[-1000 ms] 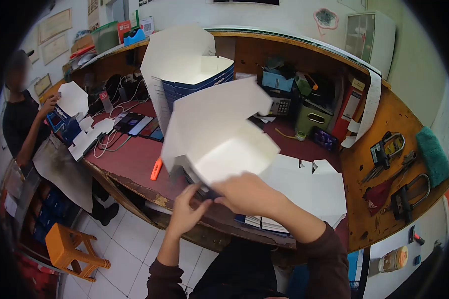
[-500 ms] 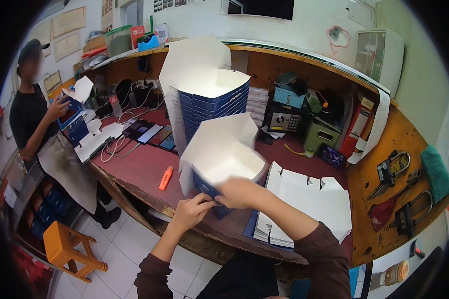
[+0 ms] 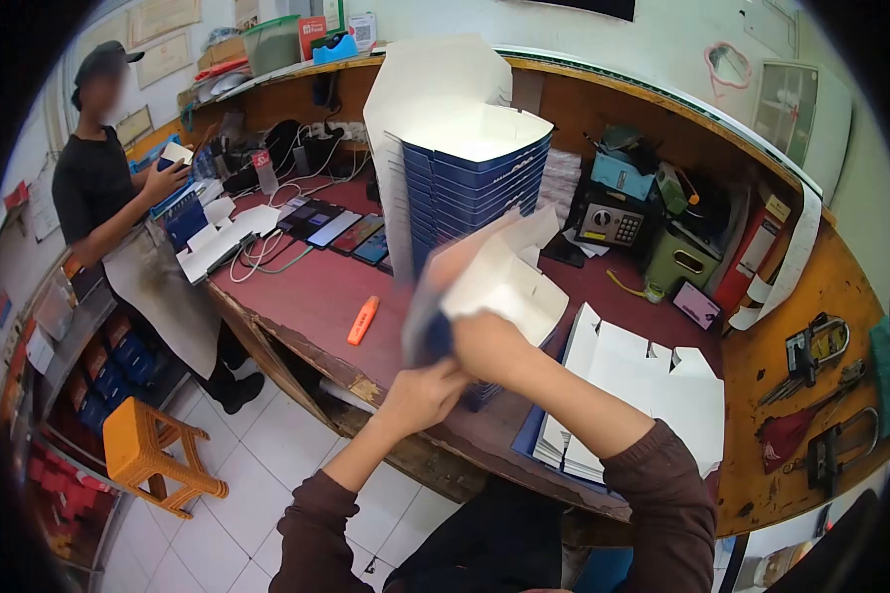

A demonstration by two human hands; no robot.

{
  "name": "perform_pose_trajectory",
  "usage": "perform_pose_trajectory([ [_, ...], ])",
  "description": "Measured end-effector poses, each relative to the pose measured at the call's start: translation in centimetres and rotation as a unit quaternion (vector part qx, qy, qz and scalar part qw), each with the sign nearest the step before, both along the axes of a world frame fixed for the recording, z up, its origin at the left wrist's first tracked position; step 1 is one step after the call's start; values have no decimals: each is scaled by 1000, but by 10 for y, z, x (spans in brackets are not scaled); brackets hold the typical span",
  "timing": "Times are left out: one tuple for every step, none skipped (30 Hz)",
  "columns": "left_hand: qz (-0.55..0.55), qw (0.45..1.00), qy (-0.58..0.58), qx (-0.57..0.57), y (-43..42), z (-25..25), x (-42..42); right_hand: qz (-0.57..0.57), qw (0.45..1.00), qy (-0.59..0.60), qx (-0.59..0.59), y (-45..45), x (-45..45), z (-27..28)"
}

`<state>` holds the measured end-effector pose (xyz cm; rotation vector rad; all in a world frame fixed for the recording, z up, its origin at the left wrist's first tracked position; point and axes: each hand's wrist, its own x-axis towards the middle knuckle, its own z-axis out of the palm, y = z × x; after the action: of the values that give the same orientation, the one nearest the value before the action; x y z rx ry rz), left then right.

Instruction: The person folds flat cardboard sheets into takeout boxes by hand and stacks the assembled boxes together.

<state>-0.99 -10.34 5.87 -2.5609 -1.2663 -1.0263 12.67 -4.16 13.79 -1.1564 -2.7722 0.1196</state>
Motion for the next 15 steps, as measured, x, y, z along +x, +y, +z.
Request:
perform_pose_trajectory([
  [1,1000,1,-3,4,-2,-3,7,998,-1,55,0,-2,-4],
  [54,999,-2,7,12,-7,-7,8,999,-1,52,-2,-4,-4],
  [105,994,-3,16,19,-13,-11,-12,998,-1,69,-5,-5,-5],
  [130,991,14,22,21,-17,-13,-35,996,-2,86,-10,-6,-2],
  [126,992,16,17,24,-21,-13,-39,996,-2,80,-14,-8,1],
  [136,990,0,41,26,-25,-11,-51,995,-17,81,-18,-11,4],
  [144,987,-17,65,28,-29,-8,-65,994,-34,82,-20,-13,5],
  [135,989,-18,59,30,-34,-7,-74,994,-37,77,-14,-15,-5],
  [145,988,-12,47,31,-38,-8,-43,996,-9,72,-3,-14,-24],
  [154,987,-5,36,32,-41,-5,-14,997,20,68,7,-10,-38],
  [143,989,-7,37,33,-40,-1,-26,997,18,69,15,-5,-41],
  [164,986,-12,38,31,-37,2,24,999,-28,26,26,-2,-42],
  [188,981,-19,38,29,-34,4,77,994,-74,-18,36,0,-38],
  [183,981,-32,56,27,-34,4,49,984,-106,-137,45,5,-31],
  [182,981,-32,56,26,-35,4,97,979,-80,-161,52,18,-23],
])
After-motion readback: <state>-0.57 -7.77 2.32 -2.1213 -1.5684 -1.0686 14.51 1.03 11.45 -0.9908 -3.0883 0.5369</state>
